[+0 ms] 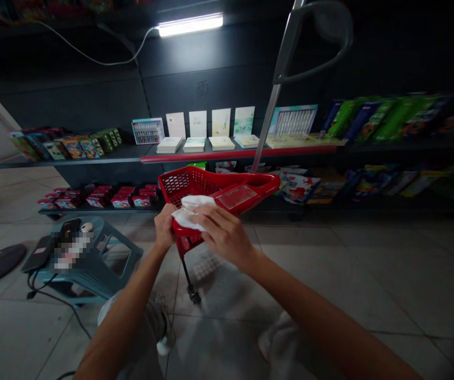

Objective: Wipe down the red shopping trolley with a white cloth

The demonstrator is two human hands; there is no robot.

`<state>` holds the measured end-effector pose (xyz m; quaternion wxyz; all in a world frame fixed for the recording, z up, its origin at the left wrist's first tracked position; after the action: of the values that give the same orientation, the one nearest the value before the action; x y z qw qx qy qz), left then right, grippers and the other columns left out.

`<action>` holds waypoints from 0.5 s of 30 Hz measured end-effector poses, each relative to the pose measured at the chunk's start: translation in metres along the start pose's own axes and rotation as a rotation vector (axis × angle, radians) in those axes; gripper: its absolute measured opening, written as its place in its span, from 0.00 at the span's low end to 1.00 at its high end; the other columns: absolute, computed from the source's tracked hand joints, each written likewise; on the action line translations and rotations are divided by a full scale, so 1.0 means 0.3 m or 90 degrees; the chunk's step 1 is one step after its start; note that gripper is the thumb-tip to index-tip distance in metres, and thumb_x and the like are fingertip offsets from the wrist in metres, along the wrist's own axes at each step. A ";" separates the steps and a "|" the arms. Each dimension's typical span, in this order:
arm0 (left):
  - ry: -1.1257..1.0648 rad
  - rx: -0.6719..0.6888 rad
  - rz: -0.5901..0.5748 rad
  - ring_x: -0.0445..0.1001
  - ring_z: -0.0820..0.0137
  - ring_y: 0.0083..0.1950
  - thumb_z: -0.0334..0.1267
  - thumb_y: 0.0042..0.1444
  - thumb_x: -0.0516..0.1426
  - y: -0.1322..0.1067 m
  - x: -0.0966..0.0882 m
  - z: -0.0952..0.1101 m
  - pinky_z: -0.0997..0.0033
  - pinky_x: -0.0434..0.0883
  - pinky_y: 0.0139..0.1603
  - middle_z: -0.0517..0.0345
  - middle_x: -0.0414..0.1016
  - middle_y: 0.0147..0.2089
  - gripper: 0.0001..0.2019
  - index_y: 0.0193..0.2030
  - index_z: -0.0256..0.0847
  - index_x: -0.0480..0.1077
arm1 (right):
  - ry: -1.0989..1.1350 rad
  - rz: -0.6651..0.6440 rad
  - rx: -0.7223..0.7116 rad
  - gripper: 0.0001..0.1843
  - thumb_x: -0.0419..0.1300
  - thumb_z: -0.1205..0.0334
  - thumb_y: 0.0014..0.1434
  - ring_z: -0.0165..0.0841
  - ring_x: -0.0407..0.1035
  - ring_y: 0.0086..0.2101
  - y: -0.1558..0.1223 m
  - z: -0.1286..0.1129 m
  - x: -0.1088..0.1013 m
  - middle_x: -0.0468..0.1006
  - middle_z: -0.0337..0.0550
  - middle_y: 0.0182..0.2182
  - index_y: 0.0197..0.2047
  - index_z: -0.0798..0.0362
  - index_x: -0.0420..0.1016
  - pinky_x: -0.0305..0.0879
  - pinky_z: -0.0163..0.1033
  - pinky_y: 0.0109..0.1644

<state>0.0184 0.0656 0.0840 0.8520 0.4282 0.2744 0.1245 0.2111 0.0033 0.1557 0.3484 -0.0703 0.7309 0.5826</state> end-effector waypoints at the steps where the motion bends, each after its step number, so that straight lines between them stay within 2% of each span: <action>1: -0.022 0.009 0.000 0.70 0.64 0.35 0.57 0.71 0.35 0.007 -0.003 0.008 0.59 0.70 0.41 0.52 0.72 0.30 0.30 0.28 0.44 0.66 | -0.020 0.004 -0.009 0.23 0.56 0.77 0.60 0.42 0.72 0.56 -0.012 0.035 -0.021 0.79 0.48 0.55 0.55 0.48 0.76 0.70 0.50 0.65; 5: -0.087 0.025 -0.023 0.70 0.64 0.35 0.56 0.71 0.37 0.032 0.000 0.032 0.57 0.70 0.46 0.53 0.72 0.28 0.29 0.27 0.44 0.66 | -0.066 0.006 -0.011 0.19 0.57 0.75 0.59 0.42 0.74 0.53 -0.044 0.197 -0.103 0.80 0.47 0.52 0.50 0.48 0.77 0.72 0.49 0.61; 9: -0.116 0.018 -0.018 0.70 0.64 0.34 0.55 0.69 0.40 0.045 -0.017 0.026 0.56 0.69 0.47 0.54 0.72 0.26 0.28 0.25 0.44 0.67 | -0.150 0.082 0.150 0.15 0.55 0.73 0.59 0.44 0.74 0.51 -0.095 0.445 -0.223 0.81 0.49 0.48 0.45 0.50 0.78 0.72 0.49 0.57; 11: -0.129 0.012 -0.014 0.69 0.64 0.33 0.54 0.68 0.41 0.049 -0.029 0.021 0.56 0.69 0.47 0.54 0.71 0.25 0.27 0.24 0.44 0.67 | -0.179 0.091 0.207 0.14 0.54 0.72 0.58 0.45 0.74 0.49 -0.126 0.546 -0.265 0.81 0.49 0.45 0.44 0.51 0.77 0.71 0.49 0.55; 13: -0.143 0.011 -0.013 0.69 0.64 0.32 0.52 0.68 0.41 0.050 -0.039 0.020 0.55 0.69 0.47 0.55 0.70 0.24 0.26 0.24 0.45 0.67 | -0.197 0.081 0.234 0.14 0.54 0.71 0.58 0.45 0.74 0.47 -0.145 0.599 -0.278 0.81 0.49 0.44 0.43 0.51 0.77 0.70 0.48 0.54; 15: -0.155 0.008 -0.016 0.70 0.64 0.32 0.52 0.67 0.42 0.051 -0.048 0.021 0.55 0.69 0.47 0.54 0.71 0.24 0.26 0.23 0.45 0.67 | -0.209 0.080 0.248 0.13 0.53 0.70 0.59 0.45 0.73 0.47 -0.149 0.603 -0.268 0.81 0.49 0.43 0.42 0.50 0.76 0.69 0.47 0.53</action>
<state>0.0107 0.0642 0.1044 0.8778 0.4421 0.1747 0.0593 0.3713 0.1280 0.1530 0.4322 0.1391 0.7659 0.4553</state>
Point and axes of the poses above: each hand's wrist, its own y-axis towards the middle knuckle, its own x-axis out of the palm, z = x × y, the point moved 6 cm from there along y, towards the middle knuckle
